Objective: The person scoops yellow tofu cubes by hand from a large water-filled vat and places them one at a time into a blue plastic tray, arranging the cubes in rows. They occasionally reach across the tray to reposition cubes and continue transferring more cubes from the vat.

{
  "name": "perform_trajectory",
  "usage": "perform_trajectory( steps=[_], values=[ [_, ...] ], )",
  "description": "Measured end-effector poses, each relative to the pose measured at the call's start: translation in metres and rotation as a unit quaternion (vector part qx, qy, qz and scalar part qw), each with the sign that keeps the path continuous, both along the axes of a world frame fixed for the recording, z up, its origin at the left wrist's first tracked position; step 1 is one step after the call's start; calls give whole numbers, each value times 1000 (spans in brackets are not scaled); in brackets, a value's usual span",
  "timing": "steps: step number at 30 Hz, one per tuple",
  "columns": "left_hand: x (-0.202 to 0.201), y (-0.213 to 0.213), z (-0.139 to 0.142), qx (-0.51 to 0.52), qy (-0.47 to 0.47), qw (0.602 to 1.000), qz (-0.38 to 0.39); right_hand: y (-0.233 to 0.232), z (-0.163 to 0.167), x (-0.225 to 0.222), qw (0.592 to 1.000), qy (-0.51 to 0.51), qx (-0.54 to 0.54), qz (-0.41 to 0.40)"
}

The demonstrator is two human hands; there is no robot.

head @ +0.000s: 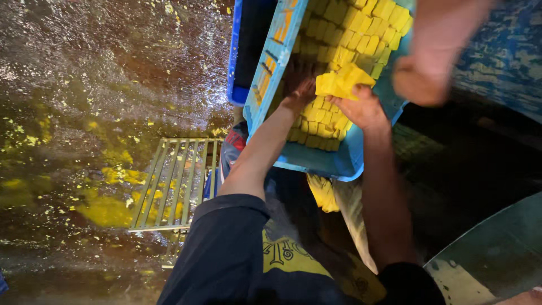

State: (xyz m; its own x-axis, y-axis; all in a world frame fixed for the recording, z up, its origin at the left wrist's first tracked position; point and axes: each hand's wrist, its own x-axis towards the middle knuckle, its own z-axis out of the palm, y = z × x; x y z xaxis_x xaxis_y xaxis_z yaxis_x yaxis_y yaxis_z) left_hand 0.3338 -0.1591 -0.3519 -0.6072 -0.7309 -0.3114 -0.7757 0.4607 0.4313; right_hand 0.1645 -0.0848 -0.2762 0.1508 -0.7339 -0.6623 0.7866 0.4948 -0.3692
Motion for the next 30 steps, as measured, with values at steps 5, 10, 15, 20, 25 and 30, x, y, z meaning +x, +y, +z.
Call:
perform_trajectory(
  steps=[5, 10, 15, 20, 25, 30],
  values=[
    [-4, 7, -10, 119, -11, 991, 61, -64, 19, 26, 949, 226, 58, 211],
    [4, 32, -27, 139, -27, 990, 24, -134, -3, 86, 614, 535, 136, 564],
    [18, 56, -43, 132, -26, 991, 11, -136, -55, 134, 361, 582, 62, 726],
    [23, 63, -46, 136, -26, 990, -15, -121, -68, 154, 483, 750, 252, 376],
    [26, 63, -40, 142, -30, 989, -30, -101, -54, 152, 515, 753, 170, 373],
    [40, 72, -33, 146, -29, 987, -60, -97, -67, 147, 493, 795, 26, 353]
  ],
)
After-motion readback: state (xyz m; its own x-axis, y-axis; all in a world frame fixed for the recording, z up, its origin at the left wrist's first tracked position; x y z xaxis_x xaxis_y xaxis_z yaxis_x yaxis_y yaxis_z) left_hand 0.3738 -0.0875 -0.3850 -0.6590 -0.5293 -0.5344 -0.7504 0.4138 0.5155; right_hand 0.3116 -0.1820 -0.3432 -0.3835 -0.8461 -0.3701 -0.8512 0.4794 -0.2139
